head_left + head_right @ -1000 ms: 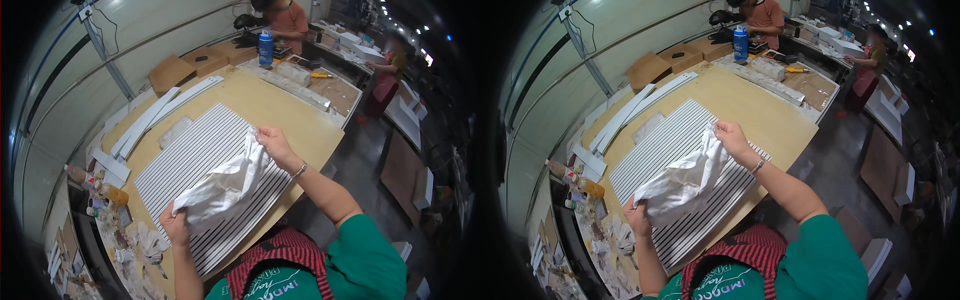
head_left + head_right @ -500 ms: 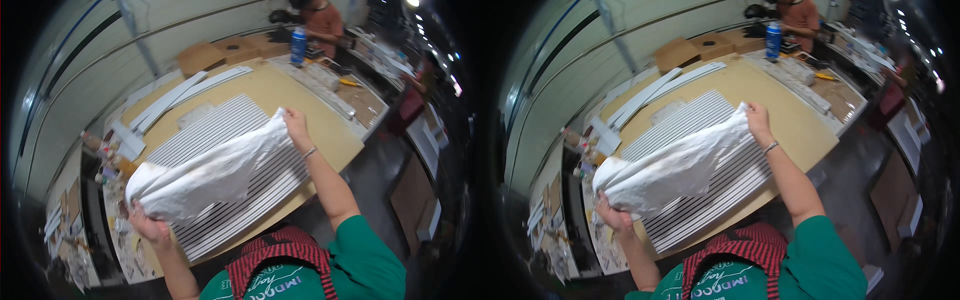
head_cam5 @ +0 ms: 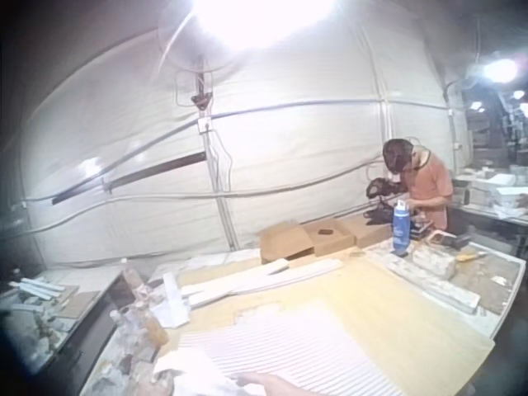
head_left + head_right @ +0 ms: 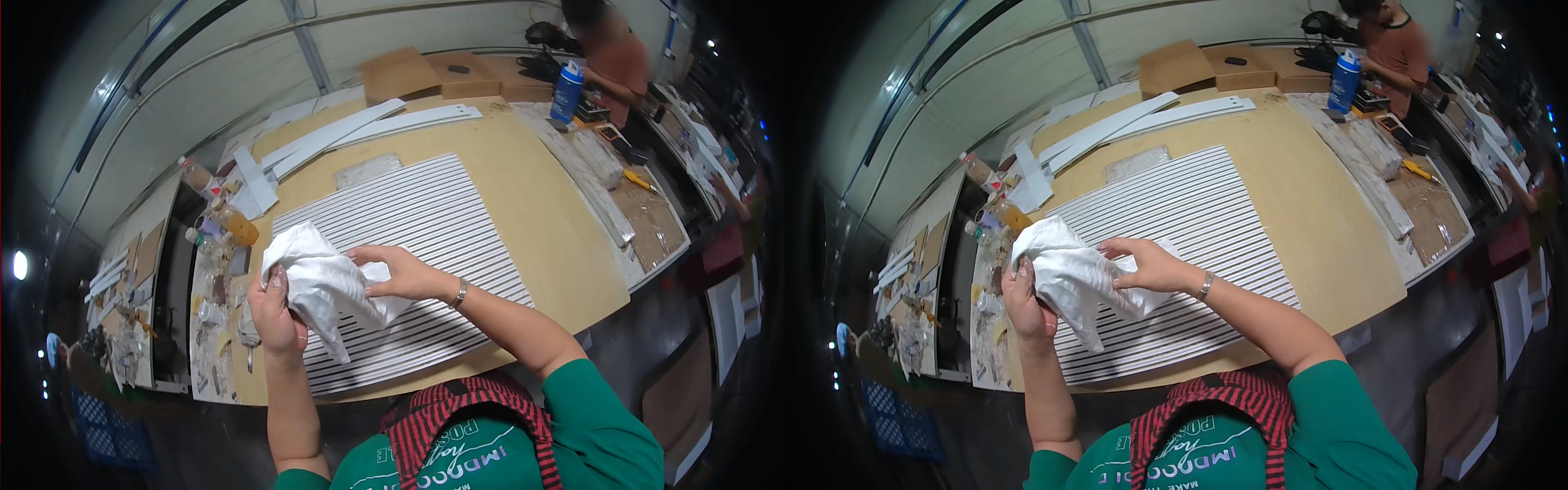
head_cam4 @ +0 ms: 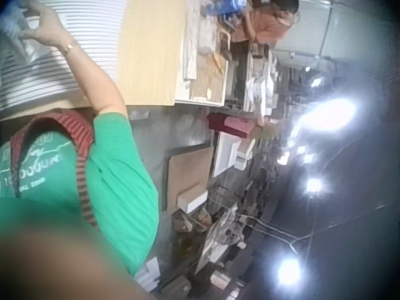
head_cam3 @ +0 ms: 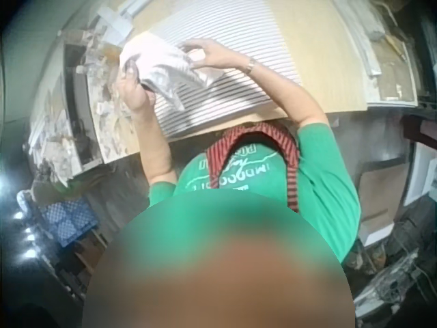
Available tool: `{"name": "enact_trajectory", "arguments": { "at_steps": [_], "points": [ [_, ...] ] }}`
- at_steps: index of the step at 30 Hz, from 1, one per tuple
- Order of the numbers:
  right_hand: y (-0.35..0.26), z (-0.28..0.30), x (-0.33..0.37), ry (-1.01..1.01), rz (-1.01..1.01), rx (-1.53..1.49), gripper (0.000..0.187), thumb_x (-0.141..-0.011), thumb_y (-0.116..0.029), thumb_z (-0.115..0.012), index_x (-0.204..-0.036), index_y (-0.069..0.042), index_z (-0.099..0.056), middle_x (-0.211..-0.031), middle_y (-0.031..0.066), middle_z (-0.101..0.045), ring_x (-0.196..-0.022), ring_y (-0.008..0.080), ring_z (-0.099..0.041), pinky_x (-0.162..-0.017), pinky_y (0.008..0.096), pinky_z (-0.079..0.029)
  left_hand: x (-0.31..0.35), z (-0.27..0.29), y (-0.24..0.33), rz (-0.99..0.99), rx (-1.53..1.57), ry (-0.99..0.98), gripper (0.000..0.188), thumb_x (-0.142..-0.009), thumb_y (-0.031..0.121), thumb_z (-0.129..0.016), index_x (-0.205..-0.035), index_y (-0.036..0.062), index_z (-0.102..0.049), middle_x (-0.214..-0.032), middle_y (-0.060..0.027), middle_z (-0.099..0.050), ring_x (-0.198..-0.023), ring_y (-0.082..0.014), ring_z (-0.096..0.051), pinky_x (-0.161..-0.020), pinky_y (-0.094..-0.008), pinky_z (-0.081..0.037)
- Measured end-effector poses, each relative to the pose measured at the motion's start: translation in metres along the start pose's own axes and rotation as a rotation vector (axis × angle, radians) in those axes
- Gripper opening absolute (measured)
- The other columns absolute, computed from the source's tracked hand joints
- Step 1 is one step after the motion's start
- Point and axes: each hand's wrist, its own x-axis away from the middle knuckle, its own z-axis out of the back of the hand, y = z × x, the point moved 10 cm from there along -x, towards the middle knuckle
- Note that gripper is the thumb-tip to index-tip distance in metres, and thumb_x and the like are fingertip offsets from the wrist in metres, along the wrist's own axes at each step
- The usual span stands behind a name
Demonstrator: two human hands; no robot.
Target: The person is cleaning and finishing a slatted furniture panel using a cloth, a liquid solvent, and a manual scraper.
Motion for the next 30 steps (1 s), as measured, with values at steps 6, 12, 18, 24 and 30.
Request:
{"name": "enact_trajectory", "arguments": {
  "at_steps": [6,12,18,24,30],
  "points": [
    [0.022,-0.007,-0.014,-0.145,-0.258,-0.472,0.009,-0.089,-0.007,-0.074,-0.093,0.000,-0.072,-0.086,0.0013,-0.072,-0.082,0.0076,-0.065,-0.079,0.0237,-0.052,0.011,0.084,0.026,-0.106,-0.160,0.285,0.027,-0.103,0.008,-0.057,-0.126,-0.0064,-0.059,-0.118,-0.0153,-0.069,-0.106,-0.0212,-0.069,-0.095,-0.0335,-0.054],
    [0.001,-0.050,-0.047,-0.225,-0.302,-0.650,0.009,-0.093,-0.008,-0.072,-0.089,-0.003,-0.066,-0.078,-0.0026,-0.064,-0.073,0.0036,-0.055,-0.067,0.0211,-0.045,0.048,0.081,0.038,-0.366,-1.219,0.277,0.064,-0.084,0.017,-0.081,-0.139,-0.0022,-0.054,-0.138,-0.0180,-0.061,-0.127,-0.0298,-0.057,-0.111,-0.0401,-0.042],
    [0.004,-0.129,-0.085,-0.319,-0.424,-0.933,0.010,-0.093,-0.008,-0.074,-0.099,-0.004,-0.067,-0.081,-0.0025,-0.066,-0.075,0.0041,-0.060,-0.069,0.0199,-0.048,0.067,0.109,-0.079,0.225,-0.444,0.098,0.069,-0.081,0.016,-0.085,-0.139,-0.0041,-0.054,-0.134,-0.0158,-0.063,-0.120,-0.0238,-0.062,-0.102,-0.0383,-0.049],
    [0.043,-0.197,-0.152,-0.468,-0.557,-0.839,0.014,-0.092,-0.013,-0.076,-0.098,-0.006,-0.066,-0.086,-0.0023,-0.067,-0.079,0.0065,-0.063,-0.071,0.0232,-0.053,0.098,0.183,-0.085,0.268,-0.032,0.441,0.025,-0.094,0.007,-0.069,-0.115,-0.0067,-0.069,-0.103,-0.0079,-0.073,-0.093,-0.0152,-0.069,-0.083,-0.0309,-0.054],
    [0.166,-0.218,-0.270,-0.059,-0.579,-0.429,0.030,-0.086,-0.012,-0.078,-0.111,-0.001,-0.065,-0.107,0.0088,-0.069,-0.095,0.0164,-0.065,-0.086,0.0300,-0.054,0.118,0.239,-0.069,0.364,0.171,0.476,0.026,-0.096,0.006,-0.065,-0.119,-0.0078,-0.068,-0.109,-0.0082,-0.073,-0.094,-0.0139,-0.068,-0.083,-0.0291,-0.054]
  ]
}}
